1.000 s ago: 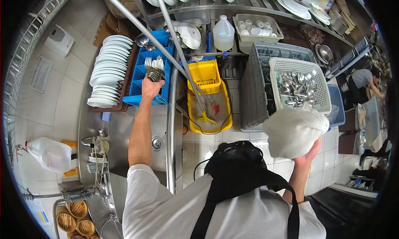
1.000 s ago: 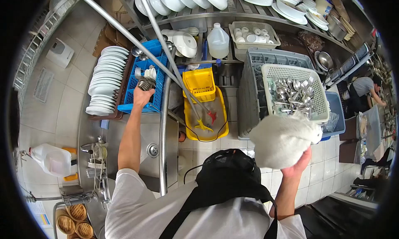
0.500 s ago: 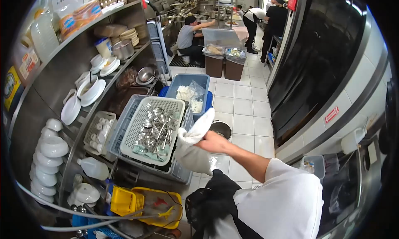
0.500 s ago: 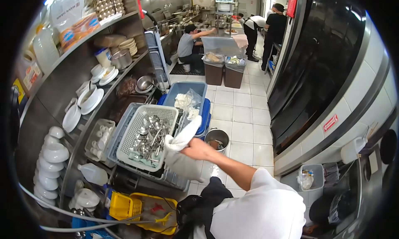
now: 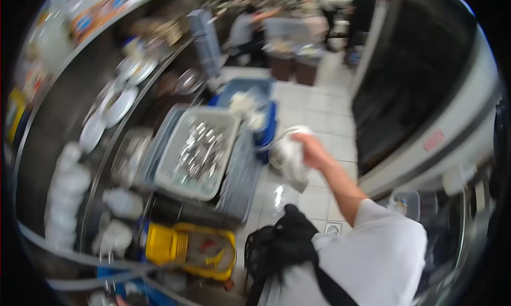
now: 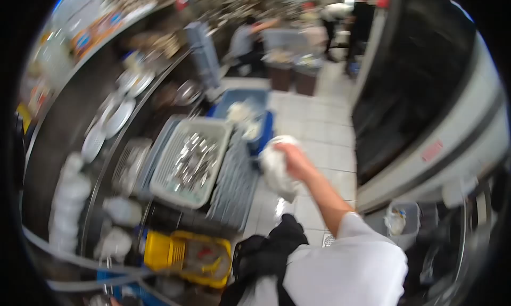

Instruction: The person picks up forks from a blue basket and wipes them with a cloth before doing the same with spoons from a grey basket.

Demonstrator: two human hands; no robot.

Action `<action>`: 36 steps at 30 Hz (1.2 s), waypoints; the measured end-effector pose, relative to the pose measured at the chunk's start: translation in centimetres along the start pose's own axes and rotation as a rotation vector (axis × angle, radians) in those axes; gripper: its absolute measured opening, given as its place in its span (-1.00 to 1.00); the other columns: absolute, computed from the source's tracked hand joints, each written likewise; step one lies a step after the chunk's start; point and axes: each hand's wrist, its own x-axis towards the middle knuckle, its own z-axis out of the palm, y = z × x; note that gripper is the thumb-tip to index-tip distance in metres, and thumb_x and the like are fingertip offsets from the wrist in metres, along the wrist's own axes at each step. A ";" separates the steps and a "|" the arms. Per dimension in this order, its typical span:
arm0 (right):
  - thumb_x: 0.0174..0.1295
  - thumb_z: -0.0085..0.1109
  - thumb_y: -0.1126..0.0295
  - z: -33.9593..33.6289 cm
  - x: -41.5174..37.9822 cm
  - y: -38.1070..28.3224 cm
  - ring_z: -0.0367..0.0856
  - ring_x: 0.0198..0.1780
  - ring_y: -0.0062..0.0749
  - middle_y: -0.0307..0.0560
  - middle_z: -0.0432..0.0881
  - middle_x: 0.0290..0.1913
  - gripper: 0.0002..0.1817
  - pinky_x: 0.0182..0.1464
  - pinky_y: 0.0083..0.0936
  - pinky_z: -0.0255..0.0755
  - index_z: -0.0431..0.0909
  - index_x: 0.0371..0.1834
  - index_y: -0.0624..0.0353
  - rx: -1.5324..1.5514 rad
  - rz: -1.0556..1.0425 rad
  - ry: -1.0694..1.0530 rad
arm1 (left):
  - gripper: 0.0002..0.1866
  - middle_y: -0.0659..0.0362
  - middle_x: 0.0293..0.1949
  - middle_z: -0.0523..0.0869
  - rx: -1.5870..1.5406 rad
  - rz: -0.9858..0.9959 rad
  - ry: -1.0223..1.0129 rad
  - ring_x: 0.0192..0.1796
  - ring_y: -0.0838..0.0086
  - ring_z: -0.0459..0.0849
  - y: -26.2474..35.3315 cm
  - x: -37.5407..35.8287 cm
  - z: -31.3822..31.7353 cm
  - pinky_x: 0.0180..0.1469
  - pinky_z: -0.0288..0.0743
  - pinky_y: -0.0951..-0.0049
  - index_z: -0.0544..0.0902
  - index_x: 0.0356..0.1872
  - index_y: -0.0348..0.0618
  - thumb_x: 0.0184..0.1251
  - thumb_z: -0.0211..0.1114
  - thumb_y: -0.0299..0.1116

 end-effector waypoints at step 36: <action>0.05 0.18 0.41 -6.1 6.1 -6.4 0.52 -0.33 -0.35 -0.10 0.51 -0.38 -0.63 -0.20 -0.39 0.42 0.39 -0.06 0.27 -0.571 -0.120 -0.752 | -0.44 0.12 -0.31 0.63 -1.315 -0.149 -1.436 -0.25 0.46 0.61 67.8 -22.0 30.3 -0.14 0.49 0.49 0.37 0.04 -0.28 -0.06 0.38 -0.64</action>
